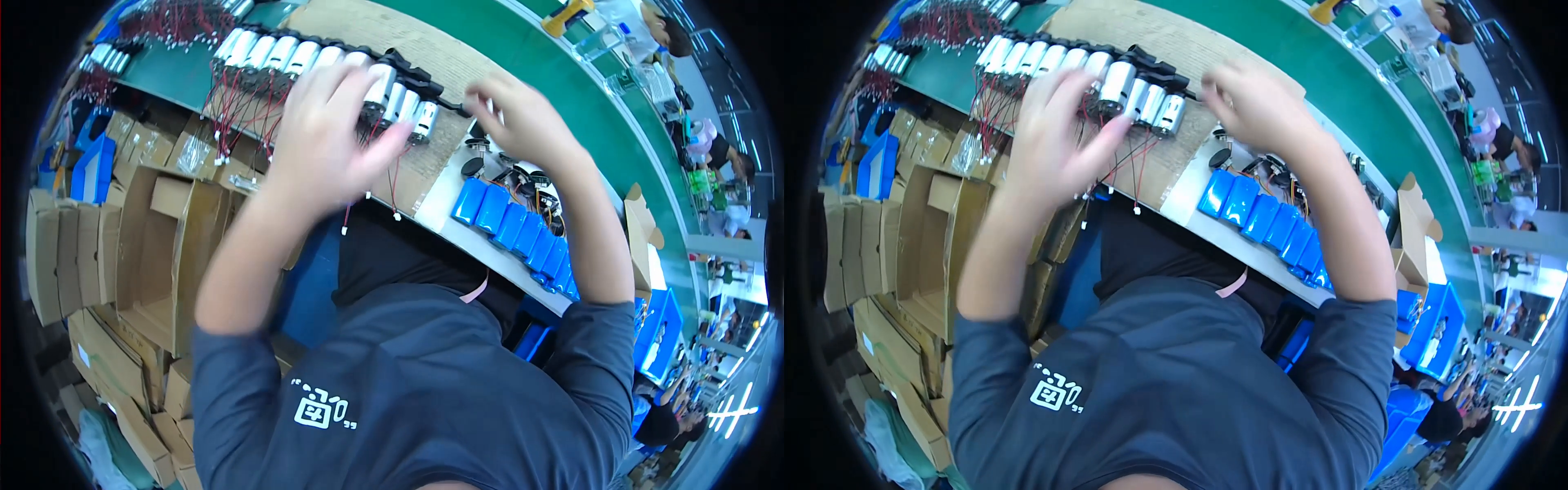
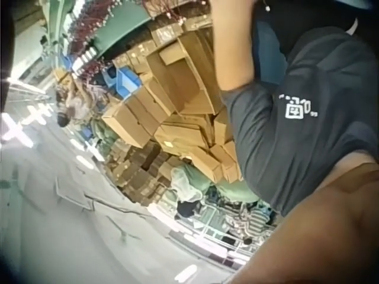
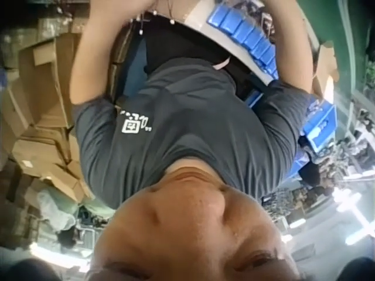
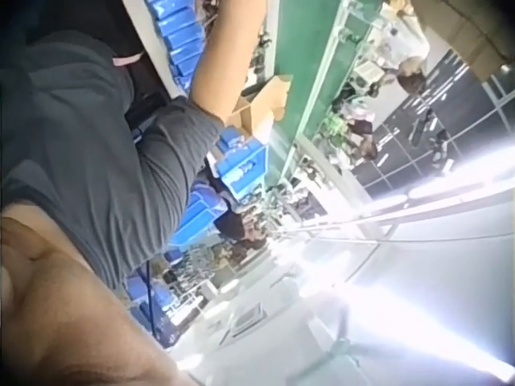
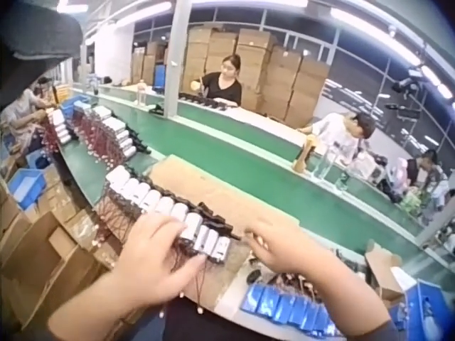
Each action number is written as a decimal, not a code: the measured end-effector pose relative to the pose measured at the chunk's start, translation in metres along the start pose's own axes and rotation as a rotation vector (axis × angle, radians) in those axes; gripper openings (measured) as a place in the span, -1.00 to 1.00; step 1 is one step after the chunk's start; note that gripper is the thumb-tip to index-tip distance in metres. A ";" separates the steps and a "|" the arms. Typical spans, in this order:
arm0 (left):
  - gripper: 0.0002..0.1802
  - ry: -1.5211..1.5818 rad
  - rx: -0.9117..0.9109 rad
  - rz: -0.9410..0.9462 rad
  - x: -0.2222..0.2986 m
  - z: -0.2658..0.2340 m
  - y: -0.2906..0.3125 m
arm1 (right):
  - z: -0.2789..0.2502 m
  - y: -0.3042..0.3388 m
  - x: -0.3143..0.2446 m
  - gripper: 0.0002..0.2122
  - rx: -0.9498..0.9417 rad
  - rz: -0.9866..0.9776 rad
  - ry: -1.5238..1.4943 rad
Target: Connecting circuit boards to battery packs and trimming wires using pliers on an assembly line.
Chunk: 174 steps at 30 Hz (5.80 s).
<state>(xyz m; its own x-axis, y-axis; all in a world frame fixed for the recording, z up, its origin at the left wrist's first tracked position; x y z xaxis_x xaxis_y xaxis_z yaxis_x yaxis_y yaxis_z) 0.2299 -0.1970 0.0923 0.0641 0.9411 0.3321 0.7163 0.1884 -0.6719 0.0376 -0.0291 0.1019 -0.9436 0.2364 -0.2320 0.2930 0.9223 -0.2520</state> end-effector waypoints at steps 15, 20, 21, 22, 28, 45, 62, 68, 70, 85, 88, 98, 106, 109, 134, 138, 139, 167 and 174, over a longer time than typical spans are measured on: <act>-0.83 -0.073 -0.206 -0.067 0.051 0.050 0.112 | 0.036 0.064 -0.004 -0.85 -0.297 0.064 -0.111; -0.87 -0.171 -0.180 -0.225 0.045 0.039 0.122 | 0.037 0.072 -0.004 -0.85 -0.166 0.057 -0.352; -0.89 -0.194 -0.151 -0.230 0.048 0.038 0.122 | 0.041 0.074 -0.004 -0.85 -0.154 0.072 -0.363; -0.89 -0.204 -0.148 -0.237 0.052 0.039 0.123 | 0.042 0.071 -0.005 -0.84 -0.147 0.076 -0.370; -0.77 0.571 0.314 -0.401 0.102 0.061 0.112 | 0.011 0.076 -0.057 -0.85 0.086 -0.051 -0.545; -0.59 1.592 0.045 -1.166 0.059 0.044 0.178 | 0.096 0.028 -0.082 -0.94 -0.028 -0.085 -0.157; -0.62 1.492 0.122 -1.272 0.050 0.068 0.144 | 0.042 0.065 -0.048 -0.89 -0.388 -0.464 -0.054; -0.65 1.392 0.159 -1.189 0.053 0.066 0.125 | 0.026 0.049 -0.052 -0.77 -0.647 -0.298 -0.065; -0.66 1.396 0.156 -1.176 0.053 0.065 0.123 | 0.035 0.050 -0.048 -0.76 -0.592 -0.307 -0.156; -0.66 1.347 0.000 -1.111 0.041 0.051 0.131 | 0.046 0.049 -0.054 -0.79 -0.512 -0.603 0.004; -0.65 1.310 0.027 -1.106 0.037 0.054 0.131 | 0.042 0.048 -0.046 -0.88 -0.269 -0.572 -0.180; -0.61 1.407 0.117 -1.107 0.055 0.071 0.114 | 0.058 0.048 -0.056 -0.89 -0.030 -0.239 -0.533; -0.56 1.331 0.074 -1.076 0.055 0.077 0.109 | 0.061 0.051 -0.056 -0.86 -0.014 -0.167 -0.508; -0.55 1.325 0.058 -1.109 0.053 0.079 0.110 | 0.058 0.052 -0.053 -0.84 0.006 -0.297 -0.331; -0.63 0.889 0.124 -0.761 0.067 0.085 0.093 | 0.069 0.054 -0.047 -0.92 0.032 -0.093 -0.632; -0.67 0.556 0.085 -0.543 0.067 0.075 0.091 | 0.069 0.056 -0.050 -0.94 0.068 -0.138 -0.543; -0.68 0.525 0.072 -0.527 0.068 0.074 0.090 | 0.069 0.057 -0.051 -0.94 0.064 -0.152 -0.511; -0.52 1.257 -0.266 -1.026 0.048 0.142 0.220 | 0.015 0.054 -0.008 -0.89 -0.088 0.022 -0.290; -0.68 0.991 -0.141 -1.095 0.016 0.137 0.215 | 0.019 0.063 -0.013 -0.91 -0.115 0.336 -1.202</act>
<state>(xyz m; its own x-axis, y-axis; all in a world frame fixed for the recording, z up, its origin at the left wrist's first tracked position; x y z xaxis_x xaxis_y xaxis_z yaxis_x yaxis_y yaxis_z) 0.2898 -0.1029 -0.1381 -0.1443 -0.2284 0.9628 0.7762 0.5773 0.2533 0.0715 0.0198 0.0708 -0.0698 0.0924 -0.9933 0.4191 0.9063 0.0548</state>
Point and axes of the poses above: each hand's wrist, its own y-axis away from the middle knuckle, its own z-axis out of the palm, x = y × z, the point moved 2 cm from there along -y, towards the middle knuckle, and after that the axes turned 2 degrees about -y, right-handed, at the moved point
